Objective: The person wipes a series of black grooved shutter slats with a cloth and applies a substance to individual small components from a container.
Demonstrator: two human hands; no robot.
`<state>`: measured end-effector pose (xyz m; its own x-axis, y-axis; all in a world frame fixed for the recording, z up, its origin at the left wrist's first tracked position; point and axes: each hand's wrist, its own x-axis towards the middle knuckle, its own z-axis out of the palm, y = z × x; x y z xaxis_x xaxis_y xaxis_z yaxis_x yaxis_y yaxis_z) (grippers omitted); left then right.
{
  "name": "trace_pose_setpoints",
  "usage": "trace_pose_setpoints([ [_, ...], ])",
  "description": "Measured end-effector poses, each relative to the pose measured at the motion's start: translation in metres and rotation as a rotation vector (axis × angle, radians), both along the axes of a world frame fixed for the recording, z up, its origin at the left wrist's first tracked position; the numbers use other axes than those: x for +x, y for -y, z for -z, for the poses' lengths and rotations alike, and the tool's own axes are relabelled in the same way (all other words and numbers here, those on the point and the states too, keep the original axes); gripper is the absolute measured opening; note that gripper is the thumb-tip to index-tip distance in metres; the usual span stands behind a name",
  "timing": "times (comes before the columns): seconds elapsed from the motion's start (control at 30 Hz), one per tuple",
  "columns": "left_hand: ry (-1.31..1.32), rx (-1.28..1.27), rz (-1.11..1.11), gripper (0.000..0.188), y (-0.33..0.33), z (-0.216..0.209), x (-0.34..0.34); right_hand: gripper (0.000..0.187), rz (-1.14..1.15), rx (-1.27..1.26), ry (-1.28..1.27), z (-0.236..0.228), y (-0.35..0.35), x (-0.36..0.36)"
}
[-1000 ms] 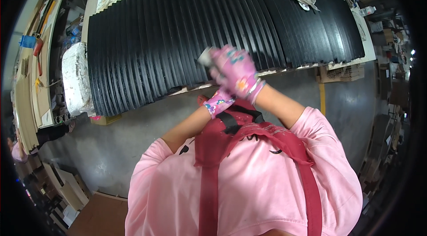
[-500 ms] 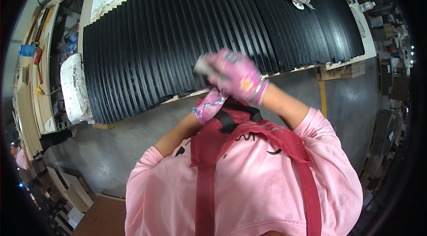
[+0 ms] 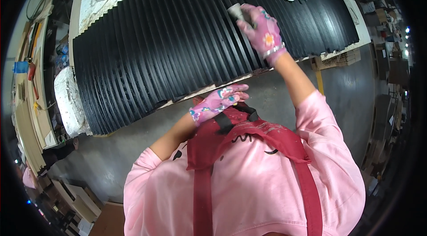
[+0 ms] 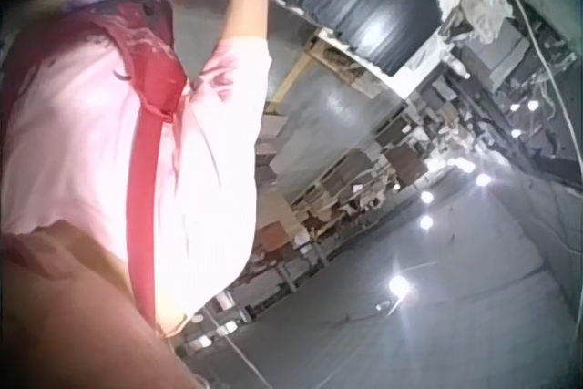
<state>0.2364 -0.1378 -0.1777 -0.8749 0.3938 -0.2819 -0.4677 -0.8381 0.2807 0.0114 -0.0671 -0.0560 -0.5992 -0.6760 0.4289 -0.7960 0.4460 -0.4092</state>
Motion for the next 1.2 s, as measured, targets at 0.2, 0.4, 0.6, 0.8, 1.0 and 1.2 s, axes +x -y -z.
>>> trace_pose_setpoints([
  [0.2,-0.409,-1.056,0.226,0.046,-0.009,0.024,-0.024,0.039,-0.402,0.284,0.015,0.005,-0.001,0.103],
  [0.4,-0.223,-0.457,0.033,0.048,-0.020,-0.004,-0.036,0.028,0.100,0.093,-0.028,0.003,-0.014,0.016],
  [0.6,-0.267,-0.647,-0.142,0.046,-0.031,0.074,-0.013,0.042,-0.398,0.216,-0.007,0.001,-0.008,0.129],
  [0.8,-0.198,-0.493,-0.069,0.027,-0.032,-0.006,-0.033,0.037,0.062,0.207,-0.022,0.012,-0.045,0.061],
  [1.0,-0.221,-0.674,0.062,0.048,-0.021,0.021,-0.027,0.039,-0.120,0.084,0.032,0.006,-0.049,0.070],
  [1.2,-0.209,-0.613,0.201,0.046,-0.040,0.021,-0.056,0.039,0.029,0.321,0.010,0.010,-0.051,0.056],
])
